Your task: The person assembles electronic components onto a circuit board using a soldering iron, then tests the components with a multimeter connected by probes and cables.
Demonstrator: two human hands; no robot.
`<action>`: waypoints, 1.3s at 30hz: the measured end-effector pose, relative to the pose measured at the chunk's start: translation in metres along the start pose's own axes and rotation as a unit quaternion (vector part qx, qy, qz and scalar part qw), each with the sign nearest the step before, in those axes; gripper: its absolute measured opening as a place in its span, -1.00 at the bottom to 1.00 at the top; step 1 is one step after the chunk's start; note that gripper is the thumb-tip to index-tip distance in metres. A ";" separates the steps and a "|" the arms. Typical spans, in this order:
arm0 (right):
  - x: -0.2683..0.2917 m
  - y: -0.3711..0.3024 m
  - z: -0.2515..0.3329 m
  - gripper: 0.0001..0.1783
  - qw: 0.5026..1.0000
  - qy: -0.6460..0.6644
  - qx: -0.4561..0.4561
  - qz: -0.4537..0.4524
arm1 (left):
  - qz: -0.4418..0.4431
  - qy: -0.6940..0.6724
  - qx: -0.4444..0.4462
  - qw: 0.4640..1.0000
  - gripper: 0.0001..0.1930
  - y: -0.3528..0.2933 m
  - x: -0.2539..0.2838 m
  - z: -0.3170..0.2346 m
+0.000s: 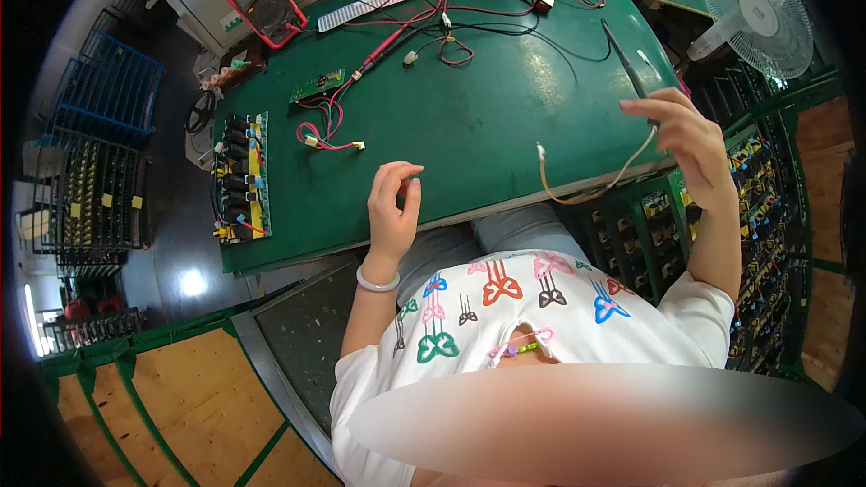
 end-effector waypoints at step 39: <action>-0.075 -0.042 -0.087 -0.53 0.694 0.652 -0.076 -0.297 | 0.145 -0.018 -0.022 0.989 -0.83 0.099 -0.029 -0.073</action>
Point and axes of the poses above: each hand's wrist, its own y-axis towards the middle knuckle, its own x-axis out of the back of the hand, z = x × y, the point moved 2 cm from there along y, towards the middle knuckle, and after that the axes turned 15 degrees about z, right-handed, at the moved point
